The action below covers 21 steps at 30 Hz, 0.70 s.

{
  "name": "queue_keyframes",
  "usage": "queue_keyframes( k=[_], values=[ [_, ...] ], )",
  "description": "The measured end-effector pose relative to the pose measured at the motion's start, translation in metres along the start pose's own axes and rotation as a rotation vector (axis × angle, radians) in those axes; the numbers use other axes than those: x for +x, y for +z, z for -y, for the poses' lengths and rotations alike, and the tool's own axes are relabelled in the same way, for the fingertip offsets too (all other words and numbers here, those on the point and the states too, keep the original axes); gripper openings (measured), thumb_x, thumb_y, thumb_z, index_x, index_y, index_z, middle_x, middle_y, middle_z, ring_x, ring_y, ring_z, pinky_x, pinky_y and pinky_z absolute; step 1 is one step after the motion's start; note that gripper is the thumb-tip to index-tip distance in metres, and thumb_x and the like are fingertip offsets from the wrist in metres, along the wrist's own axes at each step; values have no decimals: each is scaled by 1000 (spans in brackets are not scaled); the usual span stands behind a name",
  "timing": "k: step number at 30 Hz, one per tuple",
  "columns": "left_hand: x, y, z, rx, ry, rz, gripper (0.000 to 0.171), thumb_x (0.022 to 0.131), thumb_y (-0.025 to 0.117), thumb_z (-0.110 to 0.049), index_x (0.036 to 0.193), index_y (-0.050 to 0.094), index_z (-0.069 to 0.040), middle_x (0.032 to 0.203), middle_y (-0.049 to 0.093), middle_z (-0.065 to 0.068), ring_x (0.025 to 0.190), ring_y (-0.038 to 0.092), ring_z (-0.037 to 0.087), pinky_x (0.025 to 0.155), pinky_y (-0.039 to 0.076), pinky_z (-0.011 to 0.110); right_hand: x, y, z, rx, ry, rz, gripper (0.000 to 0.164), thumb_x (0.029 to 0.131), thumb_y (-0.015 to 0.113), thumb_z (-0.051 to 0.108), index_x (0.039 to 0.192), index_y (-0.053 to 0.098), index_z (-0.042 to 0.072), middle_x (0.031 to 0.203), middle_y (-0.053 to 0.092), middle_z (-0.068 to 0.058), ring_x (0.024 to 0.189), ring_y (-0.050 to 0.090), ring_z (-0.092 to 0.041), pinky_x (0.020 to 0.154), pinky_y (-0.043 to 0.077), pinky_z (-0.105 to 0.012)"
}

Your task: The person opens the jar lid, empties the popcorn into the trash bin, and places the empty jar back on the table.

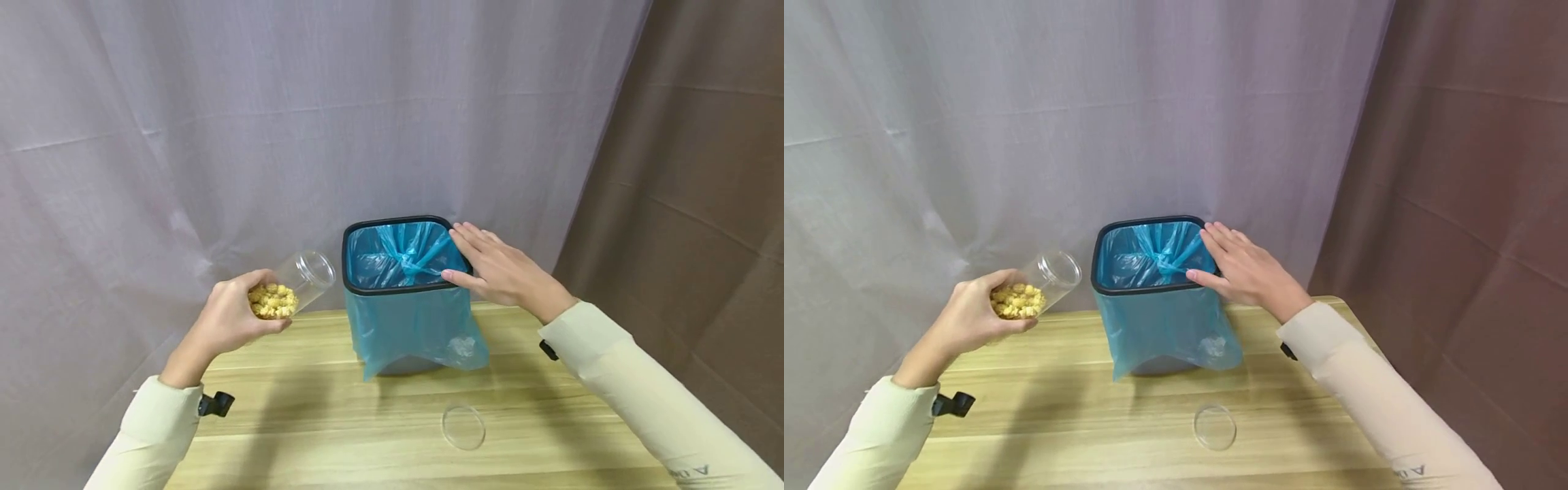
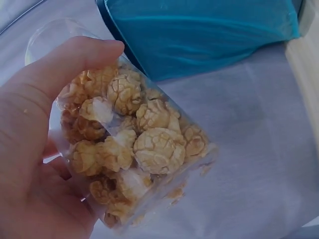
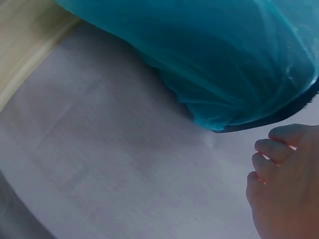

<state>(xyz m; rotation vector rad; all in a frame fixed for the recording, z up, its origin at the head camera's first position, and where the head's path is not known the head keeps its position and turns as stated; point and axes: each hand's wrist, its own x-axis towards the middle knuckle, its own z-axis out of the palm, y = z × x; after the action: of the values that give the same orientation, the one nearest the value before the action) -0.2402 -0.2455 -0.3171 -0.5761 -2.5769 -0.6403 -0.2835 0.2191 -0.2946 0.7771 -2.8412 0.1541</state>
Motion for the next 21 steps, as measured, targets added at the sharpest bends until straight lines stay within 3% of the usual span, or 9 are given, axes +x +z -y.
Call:
queue_keyframes(
  k=[12,21],
  values=[
    [38,-14,-9,51,-12,48,66,69,95,-23,125,68,-1,107,76,14,92,71,31,82,61,48,10,11,-5,-17,21,62,93,106,38,67,168,15,3,177,13,-19,165,12,-39,135,13,-57],
    [59,-21,-5,166,20,89,71,69,94,-25,128,66,3,108,74,18,95,70,36,86,59,56,12,13,-4,-19,22,78,94,106,36,69,168,14,2,177,12,-19,165,13,-40,135,14,-58]
  ],
)
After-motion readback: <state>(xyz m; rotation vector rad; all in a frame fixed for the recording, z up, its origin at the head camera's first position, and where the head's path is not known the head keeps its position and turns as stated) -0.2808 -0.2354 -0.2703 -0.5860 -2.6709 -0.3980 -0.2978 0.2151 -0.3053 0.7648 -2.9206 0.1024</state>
